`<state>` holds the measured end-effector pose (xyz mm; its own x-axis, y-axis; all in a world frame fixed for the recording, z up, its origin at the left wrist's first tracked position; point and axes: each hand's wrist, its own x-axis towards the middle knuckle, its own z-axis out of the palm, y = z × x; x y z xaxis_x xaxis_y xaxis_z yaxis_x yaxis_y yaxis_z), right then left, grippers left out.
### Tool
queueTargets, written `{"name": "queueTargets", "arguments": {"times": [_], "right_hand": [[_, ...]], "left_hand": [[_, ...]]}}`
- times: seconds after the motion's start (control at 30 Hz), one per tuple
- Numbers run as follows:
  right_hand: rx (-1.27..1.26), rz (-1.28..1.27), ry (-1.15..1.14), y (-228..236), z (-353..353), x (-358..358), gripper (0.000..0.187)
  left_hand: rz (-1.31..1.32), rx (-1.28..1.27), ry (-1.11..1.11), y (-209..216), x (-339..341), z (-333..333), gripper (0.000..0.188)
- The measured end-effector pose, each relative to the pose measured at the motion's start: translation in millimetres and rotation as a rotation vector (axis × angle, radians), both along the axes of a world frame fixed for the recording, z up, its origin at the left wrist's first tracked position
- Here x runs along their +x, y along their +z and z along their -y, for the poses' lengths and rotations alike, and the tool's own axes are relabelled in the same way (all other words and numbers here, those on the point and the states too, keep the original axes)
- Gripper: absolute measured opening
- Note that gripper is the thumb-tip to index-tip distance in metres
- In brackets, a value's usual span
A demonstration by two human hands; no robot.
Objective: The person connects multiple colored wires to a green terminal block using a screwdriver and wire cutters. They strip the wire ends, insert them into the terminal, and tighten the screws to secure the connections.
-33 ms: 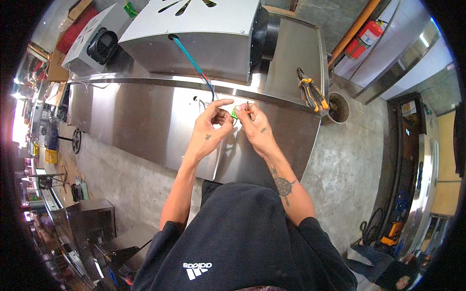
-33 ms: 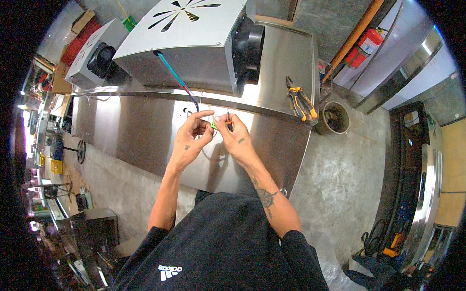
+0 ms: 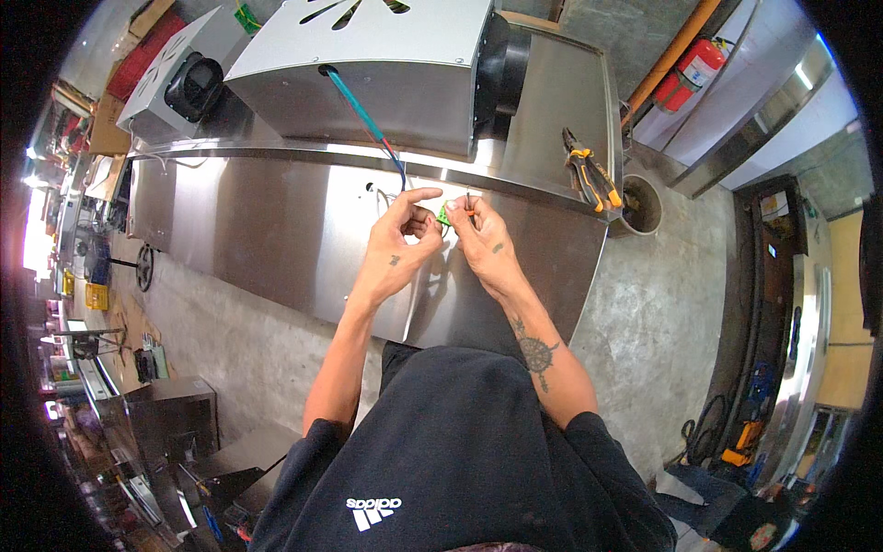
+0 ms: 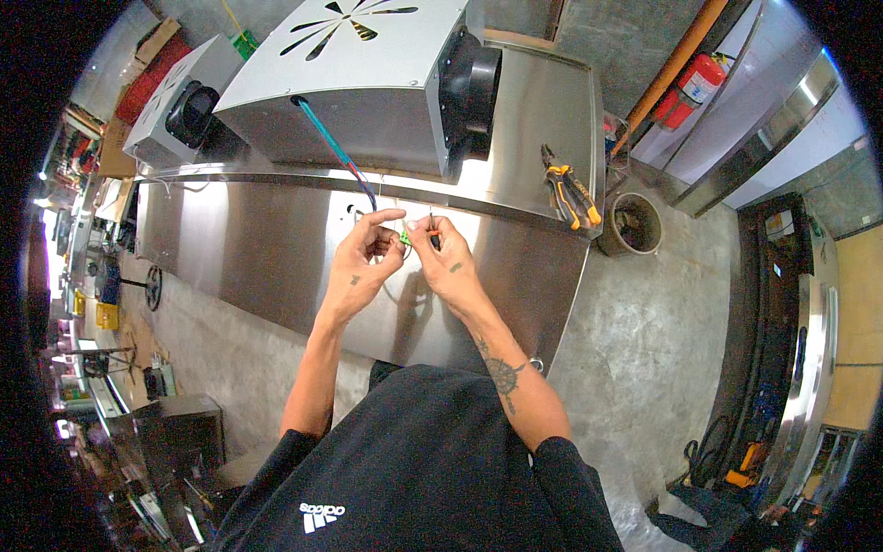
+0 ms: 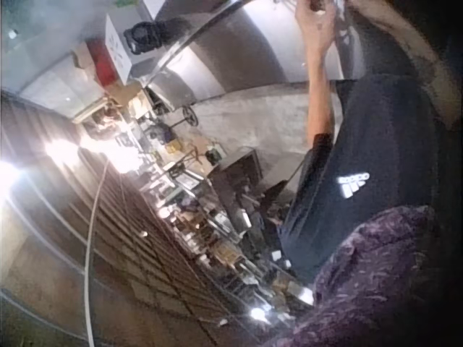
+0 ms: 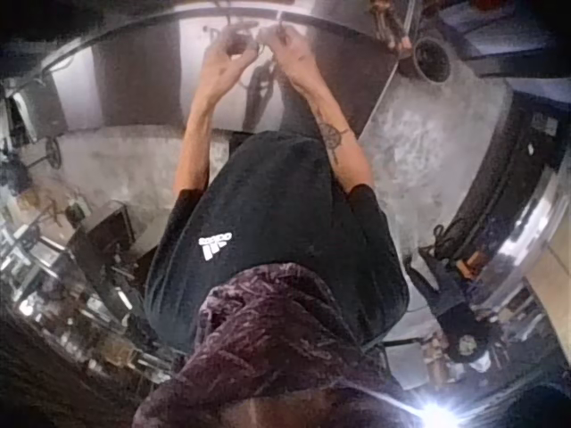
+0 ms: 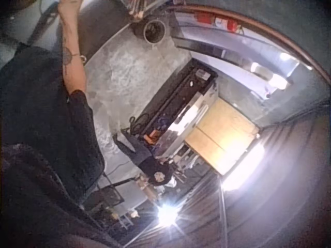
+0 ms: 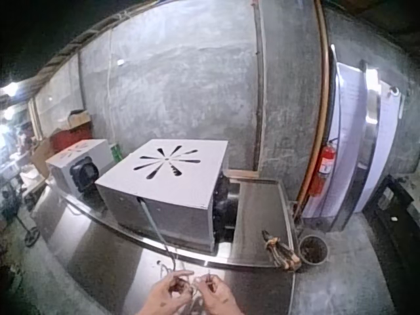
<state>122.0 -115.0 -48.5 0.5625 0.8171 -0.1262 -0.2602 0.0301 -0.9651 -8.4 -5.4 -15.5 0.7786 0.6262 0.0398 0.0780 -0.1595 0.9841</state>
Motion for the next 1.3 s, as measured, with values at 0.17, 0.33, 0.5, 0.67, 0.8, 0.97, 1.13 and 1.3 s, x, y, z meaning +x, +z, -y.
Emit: {"name": "queueTargets", "arguments": {"times": [0.17, 0.33, 0.5, 0.67, 0.8, 0.97, 1.13, 1.3], "right_hand": [[0.014, 0.045, -0.044, -3, 1, -3, 0.038], [0.018, -0.113, -0.043, -1, -6, 10, 0.034], [0.075, -0.398, -0.077, -6, -8, 8, 0.031], [0.102, -0.484, -0.101, 1, -10, 4, 0.03], [0.115, -0.51, -0.111, -3, -12, 3, 0.029], [0.101, -0.527, -0.141, -2, -13, 0, 0.027], [0.12, -0.521, -0.145, -3, -13, 1, 0.026], [0.126, -0.499, -0.138, -4, -13, 2, 0.028]], "left_hand": [[0.006, 0.04, 0.012, -7, 3, 3, 0.046], [0.129, -0.132, 0.089, -19, 9, -3, 0.039], [0.133, -0.1, 0.154, -22, 10, 3, 0.022], [0.115, 0.015, 0.253, -19, 11, 9, 0.016], [0.111, 0.112, 0.256, -19, 10, 10, 0.016], [0.038, 0.225, 0.24, -12, 10, 9, 0.017], [0.008, 0.293, 0.21, -7, 11, 7, 0.018], [-0.029, 0.321, 0.195, -4, 12, 6, 0.017]]}}
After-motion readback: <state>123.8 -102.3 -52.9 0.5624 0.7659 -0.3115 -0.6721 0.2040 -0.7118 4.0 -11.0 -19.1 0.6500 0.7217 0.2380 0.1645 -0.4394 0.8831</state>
